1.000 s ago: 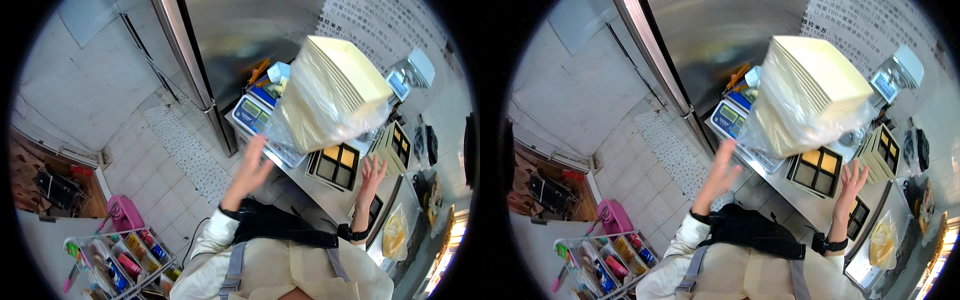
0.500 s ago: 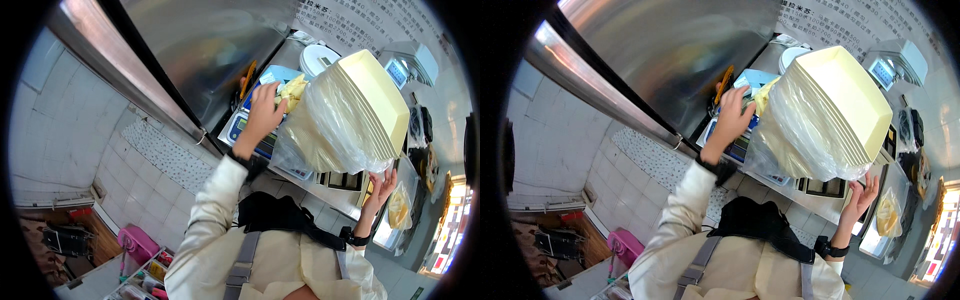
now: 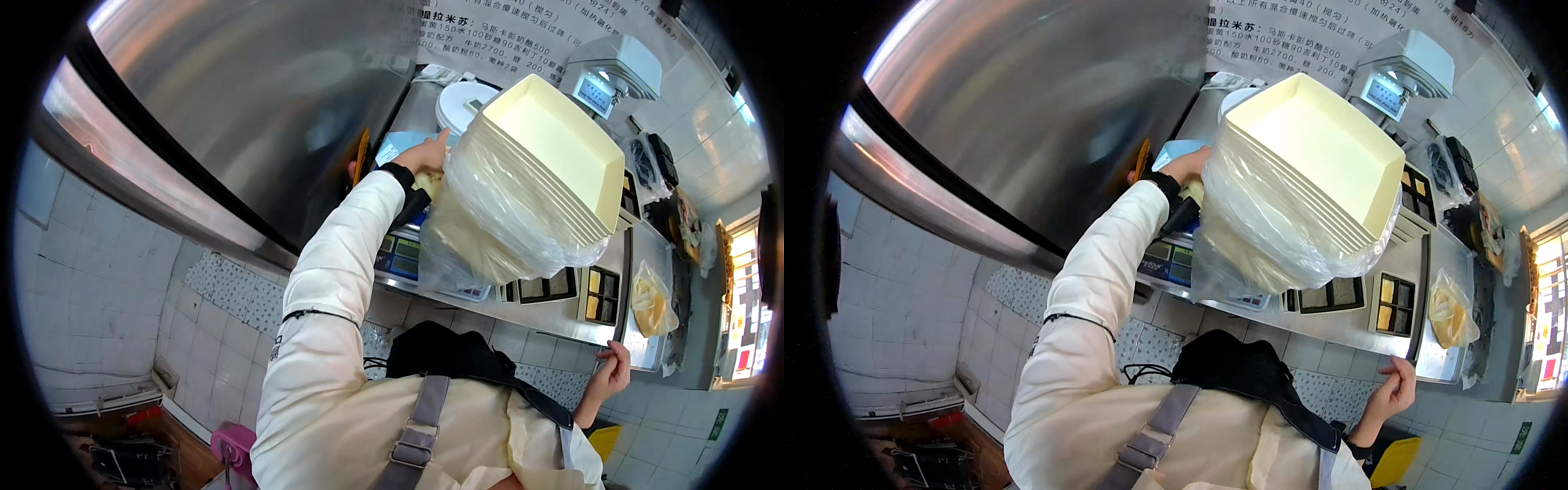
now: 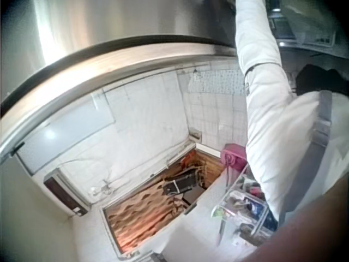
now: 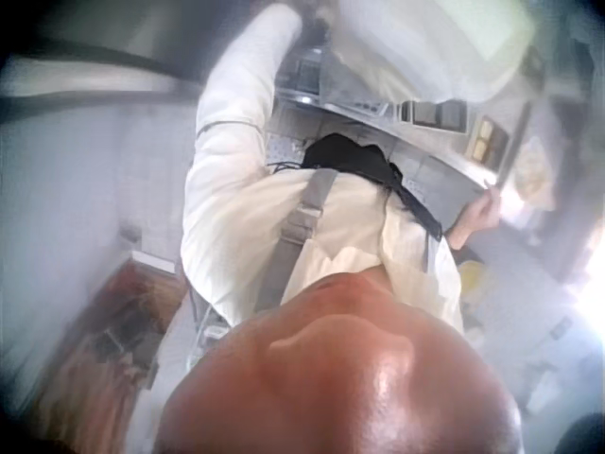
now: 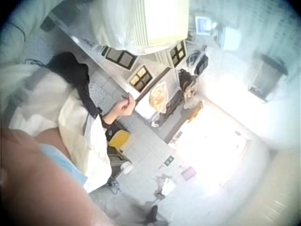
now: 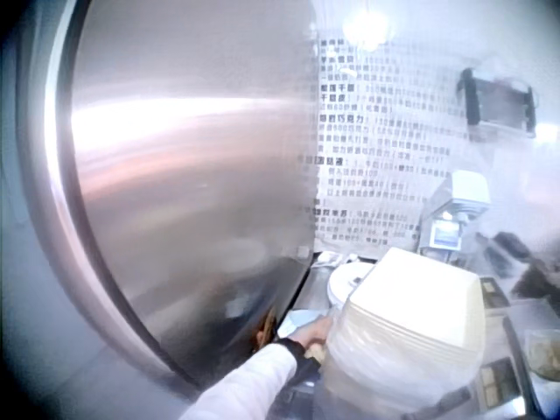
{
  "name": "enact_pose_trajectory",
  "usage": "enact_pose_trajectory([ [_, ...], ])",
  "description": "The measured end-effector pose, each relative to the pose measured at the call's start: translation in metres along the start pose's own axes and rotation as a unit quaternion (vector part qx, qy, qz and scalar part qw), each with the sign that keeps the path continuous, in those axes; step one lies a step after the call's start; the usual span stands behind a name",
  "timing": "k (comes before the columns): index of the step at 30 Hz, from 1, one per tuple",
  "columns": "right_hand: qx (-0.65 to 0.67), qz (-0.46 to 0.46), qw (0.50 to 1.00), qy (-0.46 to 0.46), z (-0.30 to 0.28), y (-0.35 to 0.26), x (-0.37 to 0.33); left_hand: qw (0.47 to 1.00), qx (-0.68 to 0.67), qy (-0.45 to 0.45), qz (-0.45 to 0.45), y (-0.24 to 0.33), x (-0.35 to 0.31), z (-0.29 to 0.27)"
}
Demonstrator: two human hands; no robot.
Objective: The person places yellow and dark rectangular food items into compartmentalized trays, then closes the trays with lids. The person repeats this process for multiple trays, arranging them in a stack.
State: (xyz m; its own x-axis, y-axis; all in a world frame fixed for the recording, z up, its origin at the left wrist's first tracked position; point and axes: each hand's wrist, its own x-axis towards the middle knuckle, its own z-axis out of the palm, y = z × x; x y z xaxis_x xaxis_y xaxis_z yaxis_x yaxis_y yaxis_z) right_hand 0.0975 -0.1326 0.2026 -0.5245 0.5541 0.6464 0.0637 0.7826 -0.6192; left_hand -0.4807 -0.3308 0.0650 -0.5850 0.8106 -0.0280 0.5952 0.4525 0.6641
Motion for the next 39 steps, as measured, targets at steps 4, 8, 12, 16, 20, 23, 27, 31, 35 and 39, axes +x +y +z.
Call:
enact_pose_trajectory([
  [4, -0.043, -0.023, 0.999, -0.008, -0.011, -0.014, -0.004, 0.989, -0.111, 0.098, 0.017, 0.041, -0.018, 0.001],
  [8, -0.063, -0.065, 0.996, -0.024, -0.004, -0.026, 0.006, 0.94, -0.162, 0.302, -0.012, 0.106, -0.069, -0.037],
  [12, -0.052, -0.094, 0.993, -0.048, 0.013, -0.034, 0.02, 0.821, -0.307, 0.481, 0.007, 0.096, -0.089, -0.067],
  [16, -0.034, -0.107, 0.993, -0.037, 0.023, -0.027, 0.02, 0.674, -0.551, 0.487, 0.074, 0.134, -0.133, -0.102],
  [20, -0.028, -0.128, 0.99, -0.056, 0.034, -0.036, 0.024, 0.67, -0.561, 0.468, 0.135, 0.176, -0.202, -0.113],
  [23, -0.001, -0.163, 0.985, -0.064, 0.046, -0.05, 0.03, 0.698, -0.516, 0.466, 0.171, 0.216, -0.253, -0.103],
  [27, 0.032, -0.25, 0.965, -0.072, 0.072, -0.069, 0.042, 0.677, -0.543, 0.443, 0.225, 0.246, -0.298, -0.08],
  [31, 0.27, -0.139, 0.926, -0.224, 0.114, -0.11, 0.059, 0.716, -0.502, 0.461, 0.153, 0.288, -0.328, -0.043],
  [35, 0.494, -0.001, 0.706, -0.506, 0.138, -0.152, 0.074, 0.705, -0.587, 0.378, 0.119, 0.304, -0.332, 0.001],
  [39, 0.608, 0.045, 0.633, -0.477, 0.109, -0.138, 0.043, 0.667, -0.676, 0.288, 0.124, 0.319, -0.325, 0.042],
])
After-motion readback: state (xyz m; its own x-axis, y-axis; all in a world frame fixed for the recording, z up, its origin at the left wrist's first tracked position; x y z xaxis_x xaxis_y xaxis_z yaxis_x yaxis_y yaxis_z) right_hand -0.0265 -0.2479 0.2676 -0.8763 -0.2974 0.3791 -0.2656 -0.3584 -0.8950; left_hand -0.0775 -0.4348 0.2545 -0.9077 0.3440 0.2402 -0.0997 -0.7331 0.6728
